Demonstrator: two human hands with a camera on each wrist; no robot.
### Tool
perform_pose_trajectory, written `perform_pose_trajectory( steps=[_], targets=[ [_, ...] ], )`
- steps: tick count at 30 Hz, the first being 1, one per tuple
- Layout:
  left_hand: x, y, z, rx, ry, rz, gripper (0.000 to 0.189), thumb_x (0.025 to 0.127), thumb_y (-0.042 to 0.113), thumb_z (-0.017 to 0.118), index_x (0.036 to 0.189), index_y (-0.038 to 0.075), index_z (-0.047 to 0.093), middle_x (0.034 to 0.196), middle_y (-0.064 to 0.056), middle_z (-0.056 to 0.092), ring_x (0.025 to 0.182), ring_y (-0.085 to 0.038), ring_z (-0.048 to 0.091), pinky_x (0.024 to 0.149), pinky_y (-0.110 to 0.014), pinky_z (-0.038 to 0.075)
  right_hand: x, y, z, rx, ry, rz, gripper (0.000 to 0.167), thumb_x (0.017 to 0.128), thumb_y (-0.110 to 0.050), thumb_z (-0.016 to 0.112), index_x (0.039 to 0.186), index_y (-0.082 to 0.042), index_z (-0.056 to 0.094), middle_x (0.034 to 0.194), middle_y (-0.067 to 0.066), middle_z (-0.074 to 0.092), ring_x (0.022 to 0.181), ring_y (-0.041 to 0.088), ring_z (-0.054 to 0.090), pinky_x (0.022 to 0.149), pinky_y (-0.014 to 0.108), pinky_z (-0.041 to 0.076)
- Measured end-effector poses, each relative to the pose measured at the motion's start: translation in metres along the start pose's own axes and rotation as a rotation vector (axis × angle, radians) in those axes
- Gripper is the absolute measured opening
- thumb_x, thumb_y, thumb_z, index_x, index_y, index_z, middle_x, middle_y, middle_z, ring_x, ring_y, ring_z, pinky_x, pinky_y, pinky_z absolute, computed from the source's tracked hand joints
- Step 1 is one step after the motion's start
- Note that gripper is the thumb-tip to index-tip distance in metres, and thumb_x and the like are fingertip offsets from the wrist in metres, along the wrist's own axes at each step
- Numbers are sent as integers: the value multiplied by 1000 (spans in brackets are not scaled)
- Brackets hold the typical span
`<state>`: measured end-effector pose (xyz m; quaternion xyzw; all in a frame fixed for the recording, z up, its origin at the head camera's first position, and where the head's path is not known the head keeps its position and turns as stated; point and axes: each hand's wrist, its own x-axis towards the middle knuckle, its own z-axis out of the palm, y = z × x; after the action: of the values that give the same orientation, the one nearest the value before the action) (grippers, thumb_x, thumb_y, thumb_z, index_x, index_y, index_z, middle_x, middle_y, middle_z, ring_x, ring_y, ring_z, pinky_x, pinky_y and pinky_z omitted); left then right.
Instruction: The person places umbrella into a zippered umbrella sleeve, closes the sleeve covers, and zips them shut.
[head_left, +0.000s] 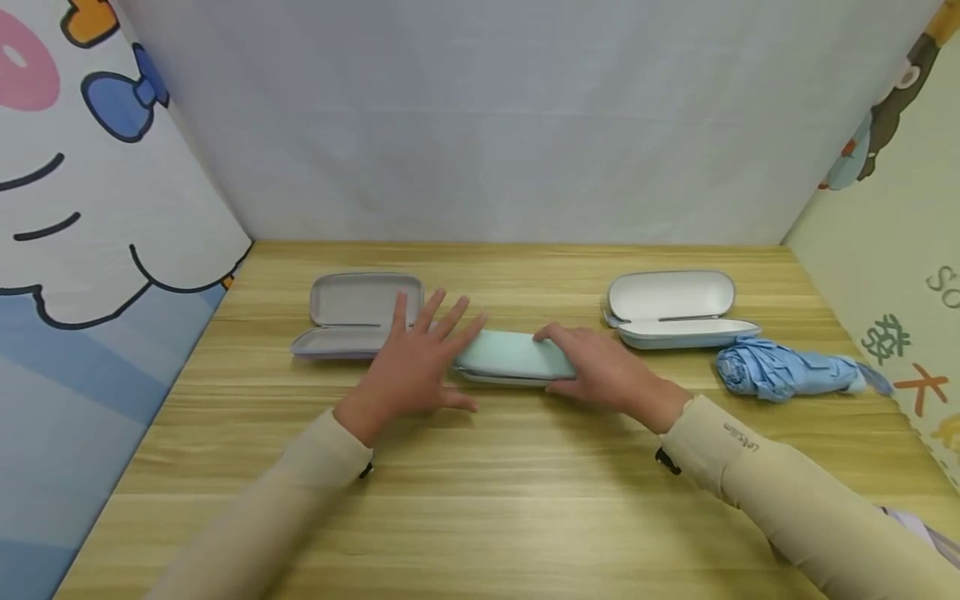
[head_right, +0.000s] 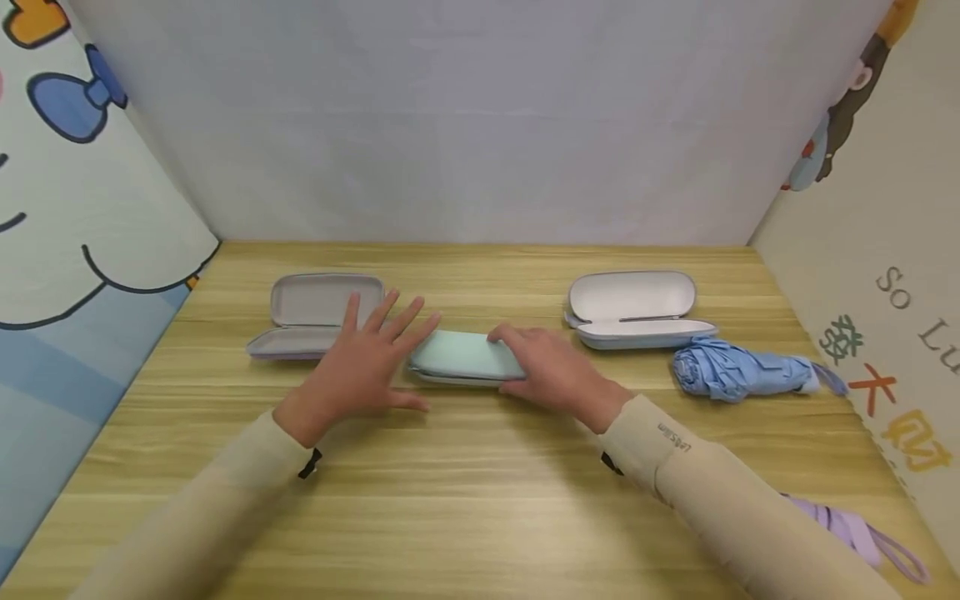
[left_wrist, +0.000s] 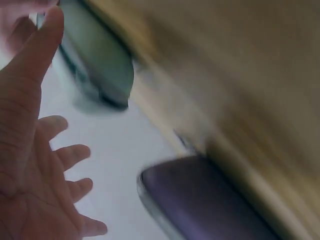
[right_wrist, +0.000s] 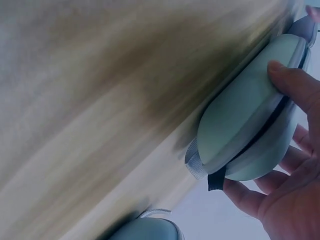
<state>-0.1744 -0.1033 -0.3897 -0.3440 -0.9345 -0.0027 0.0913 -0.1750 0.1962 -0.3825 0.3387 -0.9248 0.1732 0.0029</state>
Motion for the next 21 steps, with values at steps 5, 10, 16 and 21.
perform_pose_trajectory(
  steps=[5, 10, 16, 21],
  targets=[
    [8, 17, 9, -10, 88, 127, 109, 75, 68, 81, 161, 15, 39, 162, -16, 38, 150, -40, 31, 118, -67, 19, -4, -1, 3, 25, 34, 18, 63, 81, -24, 91, 130, -8, 54, 114, 18, 69, 100, 28, 68, 85, 46, 56],
    [16, 30, 14, -34, 105, 157, 94, 81, 52, 85, 156, 11, 45, 156, -16, 47, 142, -38, 45, 114, -55, 37, -6, -2, 7, 53, 65, 43, 60, 82, -26, 91, 125, -6, 54, 113, 16, 68, 100, 28, 67, 84, 45, 56],
    [19, 35, 15, -9, 134, 134, 80, 86, 40, 84, 152, 10, 51, 148, -15, 55, 133, -33, 55, 105, -47, 48, -11, -1, 7, 82, 68, 60, 61, 83, -27, 90, 127, -5, 54, 122, 17, 66, 108, 30, 65, 89, 46, 54],
    [22, 37, 13, -2, 127, 135, 78, 86, 38, 84, 152, 10, 51, 147, -14, 56, 131, -33, 56, 103, -47, 50, -19, 3, 1, 102, 24, 89, 68, 83, -23, 90, 137, -6, 52, 134, 16, 61, 118, 29, 60, 98, 48, 50]
  ],
)
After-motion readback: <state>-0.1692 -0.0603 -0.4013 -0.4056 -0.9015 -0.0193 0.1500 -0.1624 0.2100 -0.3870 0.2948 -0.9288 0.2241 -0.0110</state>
